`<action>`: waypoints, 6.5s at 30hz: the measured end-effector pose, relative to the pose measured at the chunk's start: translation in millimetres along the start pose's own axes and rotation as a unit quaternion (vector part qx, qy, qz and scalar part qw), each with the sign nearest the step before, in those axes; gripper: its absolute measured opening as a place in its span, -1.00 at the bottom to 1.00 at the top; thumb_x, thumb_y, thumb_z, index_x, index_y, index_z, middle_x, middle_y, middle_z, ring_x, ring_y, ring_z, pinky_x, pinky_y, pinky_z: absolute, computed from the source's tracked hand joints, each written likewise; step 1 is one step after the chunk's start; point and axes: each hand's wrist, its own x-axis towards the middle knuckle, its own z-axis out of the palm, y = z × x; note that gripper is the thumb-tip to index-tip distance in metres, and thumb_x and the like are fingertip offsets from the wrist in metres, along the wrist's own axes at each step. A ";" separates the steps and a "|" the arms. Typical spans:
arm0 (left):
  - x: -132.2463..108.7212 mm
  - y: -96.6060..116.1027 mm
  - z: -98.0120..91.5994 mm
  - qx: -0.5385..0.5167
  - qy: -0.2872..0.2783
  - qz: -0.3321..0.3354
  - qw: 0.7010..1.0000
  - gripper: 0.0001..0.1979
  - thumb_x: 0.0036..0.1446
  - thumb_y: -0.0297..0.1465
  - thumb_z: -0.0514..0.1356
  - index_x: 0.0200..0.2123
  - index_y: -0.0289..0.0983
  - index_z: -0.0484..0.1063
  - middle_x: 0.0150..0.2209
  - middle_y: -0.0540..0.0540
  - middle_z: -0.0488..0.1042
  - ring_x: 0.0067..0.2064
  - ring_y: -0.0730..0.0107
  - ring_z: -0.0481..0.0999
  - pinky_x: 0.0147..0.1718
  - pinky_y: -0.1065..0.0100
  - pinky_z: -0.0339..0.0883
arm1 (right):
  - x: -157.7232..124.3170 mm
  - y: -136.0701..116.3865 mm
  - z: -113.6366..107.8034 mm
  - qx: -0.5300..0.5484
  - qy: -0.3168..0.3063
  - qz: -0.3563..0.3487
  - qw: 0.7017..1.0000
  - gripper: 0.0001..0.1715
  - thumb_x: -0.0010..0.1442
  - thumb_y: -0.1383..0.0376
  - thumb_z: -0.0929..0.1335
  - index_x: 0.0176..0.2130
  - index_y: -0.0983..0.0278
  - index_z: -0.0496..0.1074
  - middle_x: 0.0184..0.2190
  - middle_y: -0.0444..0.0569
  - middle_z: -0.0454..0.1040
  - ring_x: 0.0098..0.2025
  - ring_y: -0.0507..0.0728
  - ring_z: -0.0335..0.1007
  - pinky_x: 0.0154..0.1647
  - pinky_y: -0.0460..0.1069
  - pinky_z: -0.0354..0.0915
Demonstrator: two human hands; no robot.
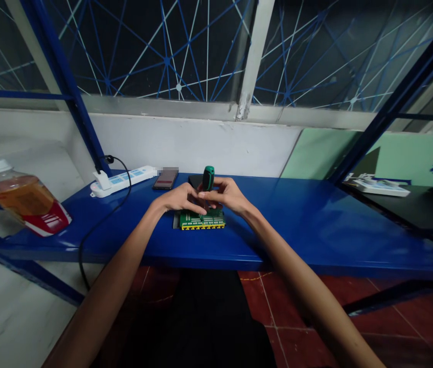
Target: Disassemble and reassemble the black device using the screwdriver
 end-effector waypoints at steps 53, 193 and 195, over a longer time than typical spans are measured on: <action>2.1 -2.6 -2.0 0.031 -0.028 0.024 0.999 -0.83 -0.04 -0.31 0.37 -0.37 -0.28 0.62 -0.34 -0.12 0.61 -0.22 0.27 0.57 -0.17 0.29 0.36 | -1.9 -5.5 -1.2 -0.047 0.006 -0.022 0.999 -0.67 0.07 0.13 0.43 -0.24 0.31 0.48 -0.58 -0.15 0.39 -0.58 -0.02 0.28 -0.63 -0.09 0.06; 6.5 -33.0 -4.7 0.058 0.000 -0.091 0.994 -0.75 -0.08 -0.25 0.36 -0.29 -0.20 0.64 -0.28 -0.12 0.63 -0.21 0.20 0.54 -0.24 0.32 0.31 | 6.4 11.1 0.1 -0.193 0.253 -0.097 0.943 -0.51 0.16 -0.04 0.35 -0.55 0.22 0.21 -0.75 -0.20 0.27 -0.68 -0.02 0.20 -0.59 -0.05 0.13; 10.2 -35.6 -0.3 0.052 0.007 -0.071 0.996 -0.76 -0.07 -0.26 0.36 -0.29 -0.22 0.64 -0.28 -0.13 0.63 -0.20 0.19 0.55 -0.21 0.31 0.32 | 5.6 10.9 1.4 -0.203 0.249 -0.095 0.942 -0.54 0.16 -0.03 0.35 -0.53 0.23 0.24 -0.75 -0.18 0.32 -0.68 -0.01 0.23 -0.58 -0.04 0.15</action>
